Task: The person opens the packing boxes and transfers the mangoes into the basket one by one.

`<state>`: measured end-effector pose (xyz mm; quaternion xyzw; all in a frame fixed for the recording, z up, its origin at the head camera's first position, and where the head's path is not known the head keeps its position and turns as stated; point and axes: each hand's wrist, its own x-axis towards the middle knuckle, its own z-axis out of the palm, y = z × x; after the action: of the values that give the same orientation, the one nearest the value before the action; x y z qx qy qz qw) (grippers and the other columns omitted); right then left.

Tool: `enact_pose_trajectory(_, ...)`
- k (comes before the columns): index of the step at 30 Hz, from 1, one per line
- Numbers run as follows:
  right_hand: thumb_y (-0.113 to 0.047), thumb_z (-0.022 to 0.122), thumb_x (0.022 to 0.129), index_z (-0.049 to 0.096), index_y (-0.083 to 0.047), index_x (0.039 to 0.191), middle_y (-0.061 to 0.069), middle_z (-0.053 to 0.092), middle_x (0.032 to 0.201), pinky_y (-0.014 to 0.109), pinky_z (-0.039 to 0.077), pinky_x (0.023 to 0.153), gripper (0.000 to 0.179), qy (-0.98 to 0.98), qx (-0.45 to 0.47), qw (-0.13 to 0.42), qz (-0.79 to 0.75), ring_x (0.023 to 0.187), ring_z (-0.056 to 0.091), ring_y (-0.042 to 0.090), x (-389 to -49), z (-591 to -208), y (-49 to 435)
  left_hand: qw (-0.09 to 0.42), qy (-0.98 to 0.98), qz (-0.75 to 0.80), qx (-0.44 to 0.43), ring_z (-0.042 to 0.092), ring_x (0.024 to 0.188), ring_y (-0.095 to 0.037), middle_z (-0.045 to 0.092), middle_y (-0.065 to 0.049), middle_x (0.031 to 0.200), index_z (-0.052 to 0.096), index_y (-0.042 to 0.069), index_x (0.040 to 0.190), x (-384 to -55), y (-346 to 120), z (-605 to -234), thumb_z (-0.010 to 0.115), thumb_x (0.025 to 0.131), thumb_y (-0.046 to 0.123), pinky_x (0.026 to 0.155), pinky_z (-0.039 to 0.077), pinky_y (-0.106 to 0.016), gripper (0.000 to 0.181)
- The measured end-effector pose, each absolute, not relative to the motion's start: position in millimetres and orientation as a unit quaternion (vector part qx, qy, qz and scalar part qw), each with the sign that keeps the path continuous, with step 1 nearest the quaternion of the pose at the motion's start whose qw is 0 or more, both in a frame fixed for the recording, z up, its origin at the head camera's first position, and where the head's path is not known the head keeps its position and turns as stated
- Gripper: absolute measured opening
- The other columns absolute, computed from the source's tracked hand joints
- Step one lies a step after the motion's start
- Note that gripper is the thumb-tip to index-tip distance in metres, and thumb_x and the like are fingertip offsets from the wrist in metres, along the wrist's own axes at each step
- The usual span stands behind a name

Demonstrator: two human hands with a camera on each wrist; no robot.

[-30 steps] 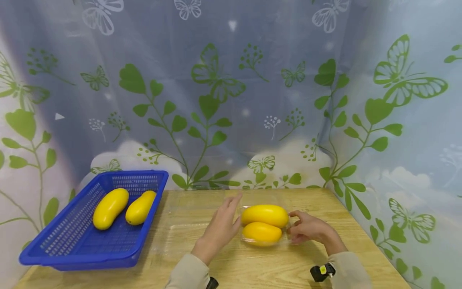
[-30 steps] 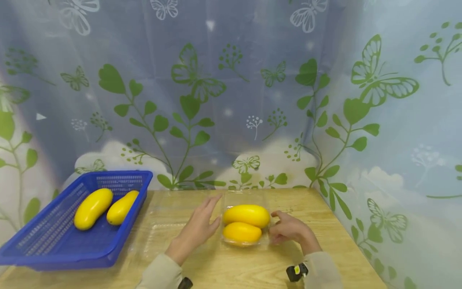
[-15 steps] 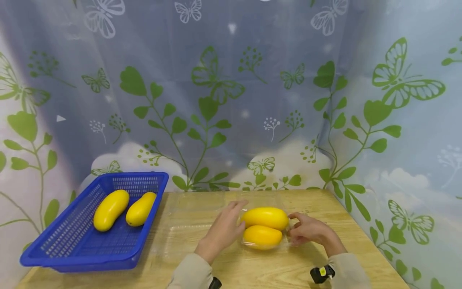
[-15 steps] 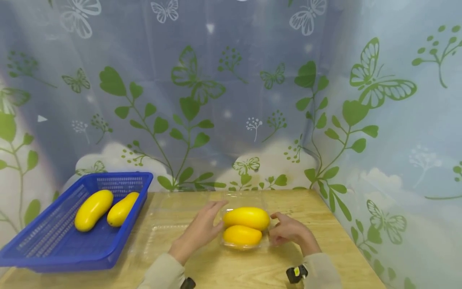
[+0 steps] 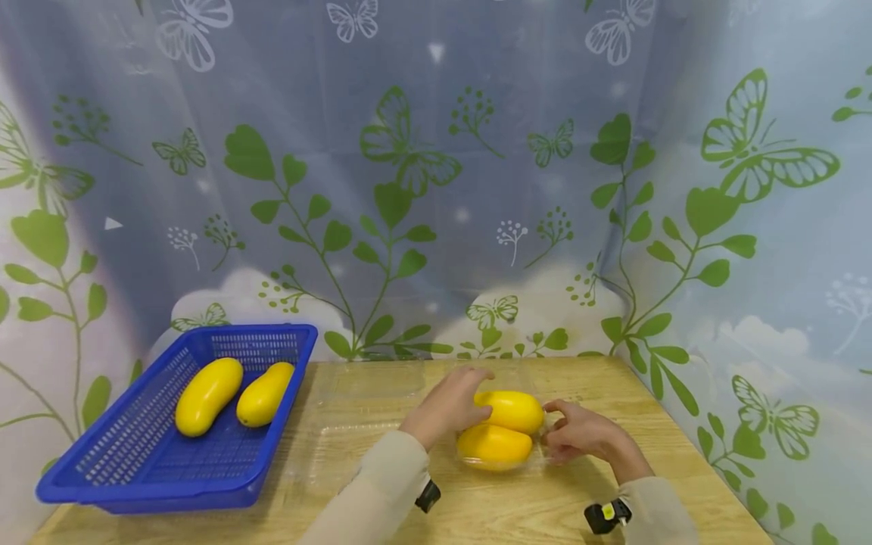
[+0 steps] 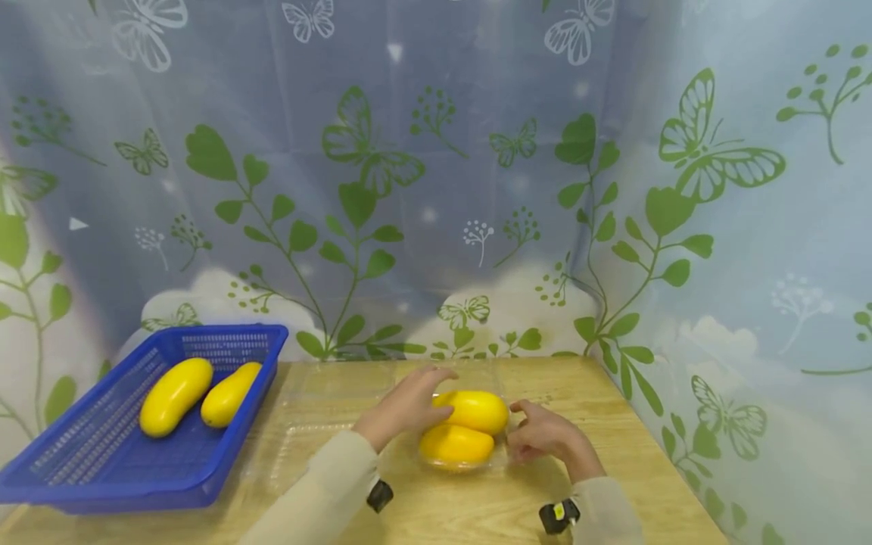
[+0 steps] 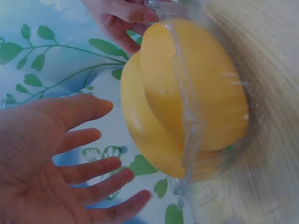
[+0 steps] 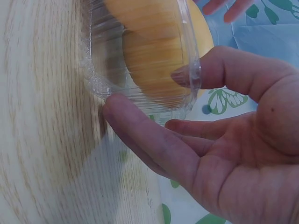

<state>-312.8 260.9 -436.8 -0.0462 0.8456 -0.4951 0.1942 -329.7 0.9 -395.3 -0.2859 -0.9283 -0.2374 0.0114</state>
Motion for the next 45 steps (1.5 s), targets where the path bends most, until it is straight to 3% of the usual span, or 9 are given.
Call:
enact_pose_trajectory(6,0.002,0.065,0.089,0.024,0.01,0.154,0.038,0.053,0.133,0.041,0.065,0.078,0.077,0.849,-0.048,0.189,-0.491,0.077,0.067,0.02,-314.1,-435.2,259.3,-0.04,-0.936,-0.203,-0.286,0.054,0.139,-0.027,0.059,-0.006,0.147,0.061,0.013,0.141,-341.7,9.0,-385.5,0.076,0.095,0.025,0.113,0.049,-0.043,0.05)
enact_pose_trajectory(14,0.002,0.065,0.091,0.023,0.01,0.154,0.037,0.054,0.131,0.041,0.065,0.079,0.076,0.848,-0.052,0.188,-0.494,0.073,0.063,0.02,-313.9,-436.2,259.4,-0.092,-0.943,-0.182,-0.264,0.056,0.137,-0.026,0.059,-0.004,0.148,0.062,0.015,0.139,-349.5,18.1,-381.7,0.076,0.095,0.024,0.109,0.052,-0.044,0.047)
enact_pose_trajectory(24,0.002,0.065,0.091,0.023,0.01,0.154,0.033,0.059,0.125,0.042,0.065,0.08,0.076,0.85,-0.046,0.185,-0.491,0.08,0.067,0.023,-313.4,-433.5,260.5,-0.104,-0.948,-0.153,-0.257,0.059,0.131,-0.023,0.063,-0.002,0.144,0.062,0.017,0.14,-350.3,35.9,-379.8,0.078,0.093,0.034,0.108,0.051,-0.042,0.053)
enact_pose_trajectory(33,0.002,0.065,0.09,0.023,0.01,0.153,0.029,0.062,0.118,0.041,0.065,0.079,0.077,0.85,-0.045,0.187,-0.49,0.081,0.067,0.023,-314.3,-433.7,261.3,-0.086,-0.957,-0.136,-0.24,0.064,0.095,-0.016,0.071,0.0,0.116,0.067,0.016,0.127,-350.0,53.9,-387.1,0.084,0.087,0.035,0.085,0.055,-0.034,0.047)
enact_pose_trajectory(45,0.0,0.066,0.09,0.023,0.01,0.154,0.03,0.061,0.121,0.038,0.063,0.077,0.079,0.855,-0.045,0.19,-0.48,0.083,0.067,0.021,-312.5,-435.0,259.0,-0.093,-0.96,-0.122,-0.234,0.066,0.099,-0.017,0.071,-0.001,0.114,0.067,0.015,0.123,-344.4,57.4,-387.1,0.083,0.089,0.028,0.086,0.056,-0.035,0.04)
